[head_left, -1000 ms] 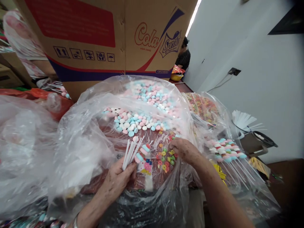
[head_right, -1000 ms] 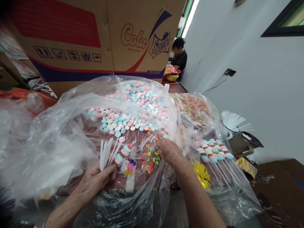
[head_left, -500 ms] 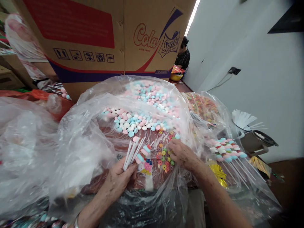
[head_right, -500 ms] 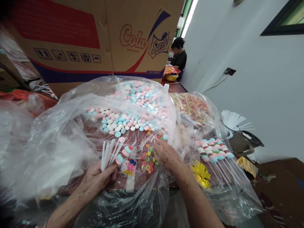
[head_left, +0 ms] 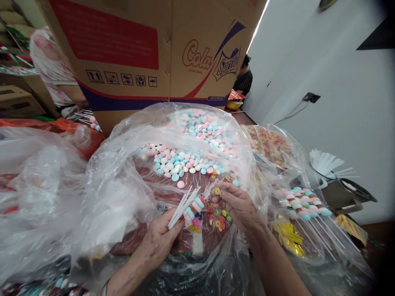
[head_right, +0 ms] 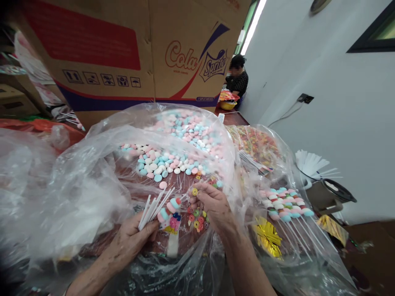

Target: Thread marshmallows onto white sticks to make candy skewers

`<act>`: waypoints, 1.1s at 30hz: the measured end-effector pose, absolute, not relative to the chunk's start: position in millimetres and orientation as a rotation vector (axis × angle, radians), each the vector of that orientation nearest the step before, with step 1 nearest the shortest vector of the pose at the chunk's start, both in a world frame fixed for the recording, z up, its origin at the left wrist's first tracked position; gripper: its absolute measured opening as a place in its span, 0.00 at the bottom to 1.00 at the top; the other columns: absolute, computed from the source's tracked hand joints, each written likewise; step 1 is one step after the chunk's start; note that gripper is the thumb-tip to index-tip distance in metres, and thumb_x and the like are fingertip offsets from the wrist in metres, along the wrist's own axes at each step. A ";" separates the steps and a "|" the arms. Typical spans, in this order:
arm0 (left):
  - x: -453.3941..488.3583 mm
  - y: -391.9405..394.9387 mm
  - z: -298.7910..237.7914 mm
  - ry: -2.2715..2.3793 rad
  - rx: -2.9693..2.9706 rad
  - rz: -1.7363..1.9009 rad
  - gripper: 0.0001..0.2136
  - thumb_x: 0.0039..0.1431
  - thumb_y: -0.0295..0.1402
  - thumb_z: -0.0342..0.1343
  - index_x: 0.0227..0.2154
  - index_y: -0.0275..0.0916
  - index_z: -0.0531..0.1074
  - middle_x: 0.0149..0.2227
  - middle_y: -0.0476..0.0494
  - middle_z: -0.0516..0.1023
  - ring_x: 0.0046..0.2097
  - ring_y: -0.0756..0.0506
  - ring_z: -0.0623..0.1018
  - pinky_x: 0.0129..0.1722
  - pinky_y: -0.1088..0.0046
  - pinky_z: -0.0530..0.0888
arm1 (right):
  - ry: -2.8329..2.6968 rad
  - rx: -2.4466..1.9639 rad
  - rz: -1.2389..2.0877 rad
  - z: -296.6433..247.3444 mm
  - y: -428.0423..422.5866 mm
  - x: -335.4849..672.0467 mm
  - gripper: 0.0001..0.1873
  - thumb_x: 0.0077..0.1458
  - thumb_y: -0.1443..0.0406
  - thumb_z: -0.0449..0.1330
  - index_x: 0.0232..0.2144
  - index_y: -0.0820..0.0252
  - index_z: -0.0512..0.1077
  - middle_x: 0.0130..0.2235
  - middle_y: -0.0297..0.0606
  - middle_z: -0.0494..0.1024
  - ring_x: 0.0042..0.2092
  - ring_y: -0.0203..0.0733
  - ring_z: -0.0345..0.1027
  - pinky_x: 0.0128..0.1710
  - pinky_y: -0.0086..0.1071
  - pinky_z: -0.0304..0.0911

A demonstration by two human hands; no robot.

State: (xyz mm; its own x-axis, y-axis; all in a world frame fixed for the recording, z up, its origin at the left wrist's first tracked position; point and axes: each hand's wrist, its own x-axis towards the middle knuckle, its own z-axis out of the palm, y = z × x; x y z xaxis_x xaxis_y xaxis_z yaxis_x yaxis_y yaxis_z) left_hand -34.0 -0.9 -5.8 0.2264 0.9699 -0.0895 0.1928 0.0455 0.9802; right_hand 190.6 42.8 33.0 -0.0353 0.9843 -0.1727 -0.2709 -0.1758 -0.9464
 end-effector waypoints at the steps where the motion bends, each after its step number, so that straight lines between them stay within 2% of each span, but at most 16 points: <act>1: -33.9 -1.1 -4.5 1.198 1.405 0.888 0.14 0.61 0.40 0.52 0.22 0.40 0.66 0.21 0.55 0.65 0.23 0.50 0.64 0.23 0.76 0.60 | -0.948 -1.136 1.436 31.6 42.9 189.0 0.16 0.40 0.58 0.71 0.32 0.59 0.77 0.27 0.35 0.79 0.28 0.36 0.71 0.29 0.29 0.66; 6: -33.1 -0.8 -1.0 1.208 1.435 0.874 0.14 0.62 0.41 0.50 0.23 0.40 0.67 0.20 0.55 0.64 0.24 0.50 0.63 0.24 0.76 0.59 | -1.146 -1.199 1.285 22.3 42.8 183.2 0.15 0.43 0.58 0.69 0.35 0.58 0.79 0.26 0.34 0.79 0.28 0.38 0.72 0.31 0.32 0.68; 11: -33.3 -1.9 1.1 1.193 1.413 0.865 0.14 0.62 0.40 0.51 0.22 0.41 0.66 0.21 0.55 0.65 0.24 0.50 0.64 0.24 0.76 0.60 | -1.387 -1.289 1.092 17.1 42.5 188.2 0.12 0.50 0.59 0.66 0.37 0.55 0.81 0.35 0.34 0.81 0.36 0.41 0.74 0.39 0.34 0.69; 20: -33.8 -2.2 -2.9 1.184 1.387 0.872 0.14 0.61 0.41 0.52 0.23 0.41 0.66 0.20 0.56 0.64 0.24 0.50 0.63 0.23 0.77 0.59 | -1.724 -1.183 0.972 26.8 43.7 186.1 0.09 0.53 0.61 0.63 0.35 0.55 0.81 0.35 0.37 0.81 0.37 0.41 0.74 0.39 0.32 0.69; 27: -34.1 -1.1 1.9 1.110 1.422 0.888 0.13 0.62 0.40 0.52 0.24 0.40 0.71 0.22 0.54 0.67 0.26 0.49 0.64 0.24 0.77 0.61 | -1.989 -1.098 0.961 33.3 44.1 187.2 0.10 0.57 0.61 0.60 0.35 0.56 0.81 0.34 0.38 0.80 0.37 0.40 0.73 0.39 0.32 0.67; 30: -34.8 -2.5 -0.6 1.124 1.379 0.926 0.15 0.62 0.40 0.53 0.21 0.40 0.69 0.21 0.53 0.68 0.24 0.49 0.65 0.23 0.77 0.61 | -1.900 -1.183 1.029 38.1 48.8 189.6 0.13 0.56 0.59 0.60 0.42 0.56 0.79 0.36 0.37 0.81 0.37 0.41 0.73 0.39 0.33 0.67; 33: -36.3 -4.4 -7.3 1.150 1.286 1.029 0.16 0.61 0.41 0.54 0.20 0.39 0.69 0.20 0.53 0.68 0.23 0.51 0.64 0.21 0.78 0.60 | -1.744 -1.339 0.938 45.9 63.5 182.8 0.17 0.60 0.58 0.56 0.48 0.57 0.74 0.36 0.36 0.80 0.35 0.40 0.72 0.36 0.32 0.67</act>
